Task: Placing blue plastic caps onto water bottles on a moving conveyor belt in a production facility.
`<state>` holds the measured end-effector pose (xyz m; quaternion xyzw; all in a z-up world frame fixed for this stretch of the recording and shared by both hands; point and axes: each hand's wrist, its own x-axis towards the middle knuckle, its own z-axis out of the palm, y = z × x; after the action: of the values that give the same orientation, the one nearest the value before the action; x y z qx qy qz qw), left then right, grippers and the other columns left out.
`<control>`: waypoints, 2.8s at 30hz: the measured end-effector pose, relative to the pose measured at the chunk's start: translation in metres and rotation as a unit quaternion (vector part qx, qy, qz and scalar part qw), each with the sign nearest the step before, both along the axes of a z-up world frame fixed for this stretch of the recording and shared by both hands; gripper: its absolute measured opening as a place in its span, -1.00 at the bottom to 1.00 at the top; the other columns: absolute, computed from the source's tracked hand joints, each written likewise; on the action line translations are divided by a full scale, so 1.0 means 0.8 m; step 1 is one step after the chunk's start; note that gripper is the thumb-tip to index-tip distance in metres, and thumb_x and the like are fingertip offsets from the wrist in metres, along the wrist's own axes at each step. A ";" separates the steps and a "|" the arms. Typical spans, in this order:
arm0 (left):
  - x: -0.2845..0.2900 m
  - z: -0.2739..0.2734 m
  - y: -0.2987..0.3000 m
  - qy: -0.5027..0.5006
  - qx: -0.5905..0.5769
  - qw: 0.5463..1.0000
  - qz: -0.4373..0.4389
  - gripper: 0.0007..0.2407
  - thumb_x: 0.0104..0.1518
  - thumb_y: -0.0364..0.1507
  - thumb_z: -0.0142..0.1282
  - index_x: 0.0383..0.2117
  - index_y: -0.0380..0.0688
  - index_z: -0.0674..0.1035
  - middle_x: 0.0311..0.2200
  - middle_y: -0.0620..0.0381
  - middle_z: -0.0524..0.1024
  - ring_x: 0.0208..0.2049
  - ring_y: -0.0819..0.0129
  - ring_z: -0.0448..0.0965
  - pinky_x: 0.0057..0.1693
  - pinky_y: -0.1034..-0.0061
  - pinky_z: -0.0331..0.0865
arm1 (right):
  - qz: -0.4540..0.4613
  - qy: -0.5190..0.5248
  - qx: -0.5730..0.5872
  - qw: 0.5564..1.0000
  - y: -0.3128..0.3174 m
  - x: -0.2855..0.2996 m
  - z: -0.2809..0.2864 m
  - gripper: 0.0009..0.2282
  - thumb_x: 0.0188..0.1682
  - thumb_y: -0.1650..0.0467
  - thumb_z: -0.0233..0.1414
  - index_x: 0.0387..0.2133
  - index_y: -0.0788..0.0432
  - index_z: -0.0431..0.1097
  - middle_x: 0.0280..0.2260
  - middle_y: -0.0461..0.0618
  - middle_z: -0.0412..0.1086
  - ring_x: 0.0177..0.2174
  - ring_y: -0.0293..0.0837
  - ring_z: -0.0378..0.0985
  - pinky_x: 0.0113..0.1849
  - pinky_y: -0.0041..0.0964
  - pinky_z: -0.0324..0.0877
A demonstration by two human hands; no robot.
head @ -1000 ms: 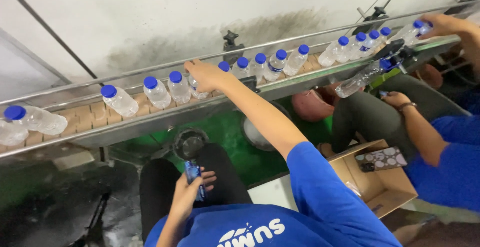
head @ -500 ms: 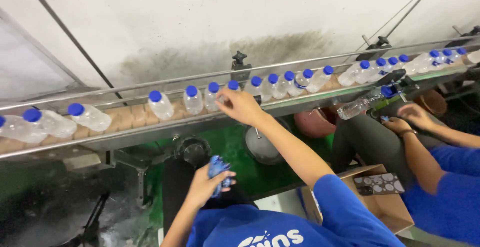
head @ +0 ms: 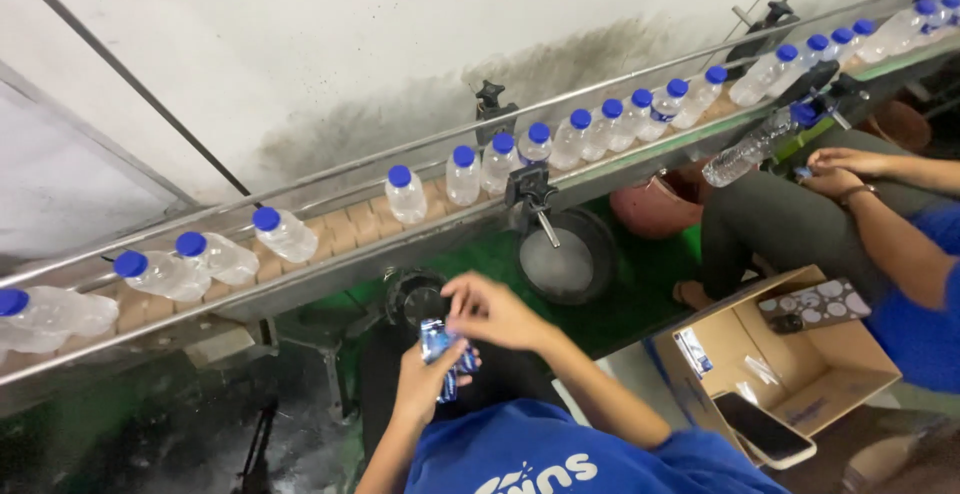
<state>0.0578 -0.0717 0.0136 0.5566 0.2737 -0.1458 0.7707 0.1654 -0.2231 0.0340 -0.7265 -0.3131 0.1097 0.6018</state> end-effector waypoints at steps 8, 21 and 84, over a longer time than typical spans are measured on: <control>-0.013 -0.029 0.015 0.019 -0.060 0.992 0.107 -0.69 0.12 -0.40 0.22 -0.06 -0.36 0.61 -0.23 -0.25 0.69 -0.26 -0.11 0.74 -0.26 0.27 0.60 | 0.088 0.079 -0.073 0.990 0.000 -0.023 -0.036 -0.86 -0.08 0.37 0.28 -0.39 0.08 0.45 -0.35 -0.14 0.45 -0.31 -0.31 0.52 -0.21 -0.43 0.44; -0.008 -0.120 -0.001 -0.079 -0.041 0.995 0.046 -0.61 0.28 -0.13 -0.02 -0.22 -0.31 0.55 -0.62 0.12 0.43 -0.73 0.52 0.23 -0.52 0.63 0.11 | 0.028 0.287 0.087 0.953 0.009 0.010 -0.024 -0.94 -0.07 0.42 0.24 -0.42 0.13 0.51 -0.30 -0.04 0.57 -0.30 -0.25 0.59 -0.14 -0.36 0.49; 0.003 -0.247 0.019 0.070 -0.165 0.974 0.136 -0.59 0.10 -0.40 0.26 0.05 -0.41 0.56 -0.13 -0.33 0.63 -0.13 -0.12 0.68 -0.05 0.22 0.59 | 0.091 0.065 -0.267 0.957 0.009 0.018 -0.295 -0.89 -0.05 0.29 0.20 -0.45 0.03 0.50 -0.51 -0.17 0.46 -0.47 -0.27 0.42 -0.35 -0.31 0.26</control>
<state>0.0600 -0.0562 -0.1841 0.3679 0.3720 -0.1215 0.8435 0.1795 -0.2157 -0.2023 -0.8204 -0.2976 0.2903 0.3926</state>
